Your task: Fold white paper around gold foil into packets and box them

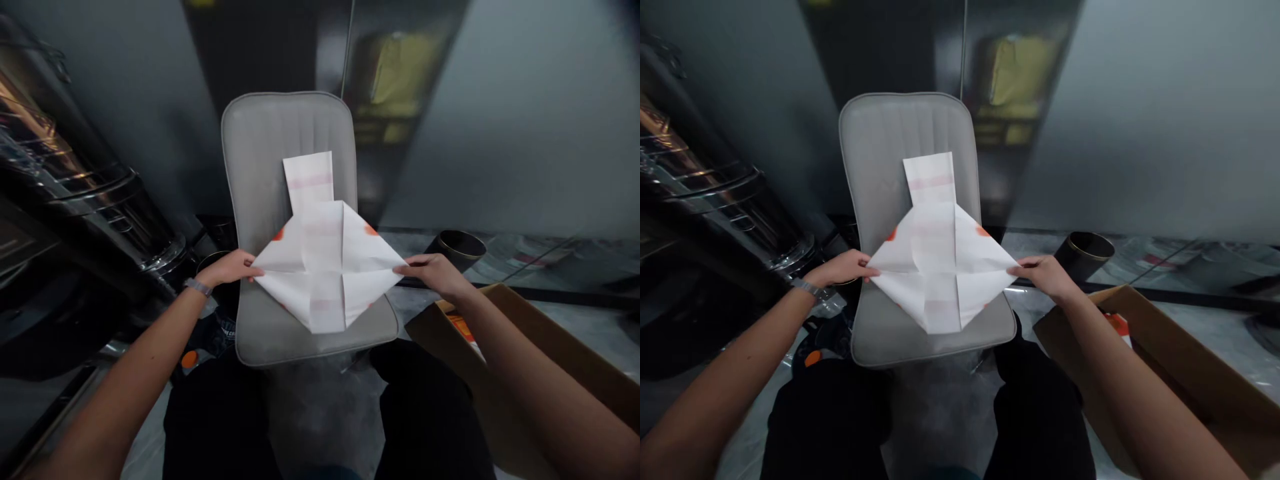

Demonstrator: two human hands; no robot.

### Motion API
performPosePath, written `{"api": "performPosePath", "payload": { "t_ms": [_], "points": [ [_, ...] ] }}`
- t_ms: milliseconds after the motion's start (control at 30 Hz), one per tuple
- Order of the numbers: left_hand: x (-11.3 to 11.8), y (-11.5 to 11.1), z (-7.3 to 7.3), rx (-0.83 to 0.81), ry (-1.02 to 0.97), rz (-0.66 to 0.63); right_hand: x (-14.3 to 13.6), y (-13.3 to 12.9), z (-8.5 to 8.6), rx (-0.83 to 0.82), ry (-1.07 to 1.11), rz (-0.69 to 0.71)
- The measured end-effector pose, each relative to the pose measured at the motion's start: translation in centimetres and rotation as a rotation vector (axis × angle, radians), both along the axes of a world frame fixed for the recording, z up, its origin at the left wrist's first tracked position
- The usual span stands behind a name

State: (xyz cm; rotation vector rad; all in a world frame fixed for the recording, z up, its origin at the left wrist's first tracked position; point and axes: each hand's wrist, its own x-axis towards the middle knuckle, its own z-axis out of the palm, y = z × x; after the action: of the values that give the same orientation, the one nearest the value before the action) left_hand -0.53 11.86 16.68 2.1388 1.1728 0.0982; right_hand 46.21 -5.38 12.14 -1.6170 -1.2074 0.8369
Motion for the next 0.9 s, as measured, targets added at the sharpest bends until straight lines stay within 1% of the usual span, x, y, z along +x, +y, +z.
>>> {"api": "performPosePath", "payload": {
  "t_ms": [67,100,133,167,200,233,300,367,433,467,500,533,600,700,800,900],
  "points": [
    [-0.2,-0.6,1.8,0.206,-0.133,0.075,-0.3,0.4,1.0,0.184,-0.043,-0.067],
    [-0.3,-1.1,2.5,0.31,-0.195,0.111,-0.5,0.4,1.3,0.266,-0.077,-0.098],
    [-0.4,-1.5,2.8,0.411,-0.248,0.132,-0.7,0.5,1.5,0.337,-0.115,-0.12],
    [-0.6,-2.1,2.8,0.5,-0.289,0.134,-0.9,0.4,1.3,0.397,-0.154,-0.131],
    [-0.8,-2.7,2.4,0.568,-0.317,0.12,-1.2,0.2,0.9,0.444,-0.194,-0.129],
    [-1.1,-3.3,1.5,0.613,-0.33,0.099,-1.5,0.0,0.0,0.478,-0.236,-0.116],
    [-1.8,-4.7,-1.1,0.636,-0.287,0.044,-2.1,-0.7,-2.7,0.496,-0.322,-0.065],
    [-2.6,-6.2,-4.5,0.608,-0.155,-0.018,-2.5,-1.6,-6.3,0.453,-0.403,-0.02],
    [-3.3,-7.6,-7.5,0.593,0.018,-0.091,-2.8,-2.4,-9.9,0.359,-0.496,0.026],
    [-3.5,-8.1,-8.7,0.601,0.077,-0.121,-2.8,-2.8,-11.5,0.321,-0.541,0.047],
    [-3.6,-8.5,-9.5,0.619,0.121,-0.148,-2.7,-3.1,-12.9,0.299,-0.579,0.076],
    [-3.6,-8.7,-10.0,0.647,0.144,-0.172,-2.6,-3.3,-14.0,0.286,-0.61,0.108],
    [-3.1,-8.6,-10.2,0.721,0.153,-0.211,-2.2,-3.5,-15.4,0.284,-0.656,0.148],
    [-1.5,-7.2,-9.7,0.815,0.14,-0.25,-1.6,-3.5,-16.2,0.292,-0.71,0.155],
    [0.5,-4.9,-9.5,0.86,0.162,-0.293,-1.6,-3.7,-16.2,0.275,-0.726,0.152],
    [2.1,-3.0,-9.2,0.903,0.168,-0.349,-2.0,-4.0,-15.6,0.183,-0.71,0.142]
  ]
}}
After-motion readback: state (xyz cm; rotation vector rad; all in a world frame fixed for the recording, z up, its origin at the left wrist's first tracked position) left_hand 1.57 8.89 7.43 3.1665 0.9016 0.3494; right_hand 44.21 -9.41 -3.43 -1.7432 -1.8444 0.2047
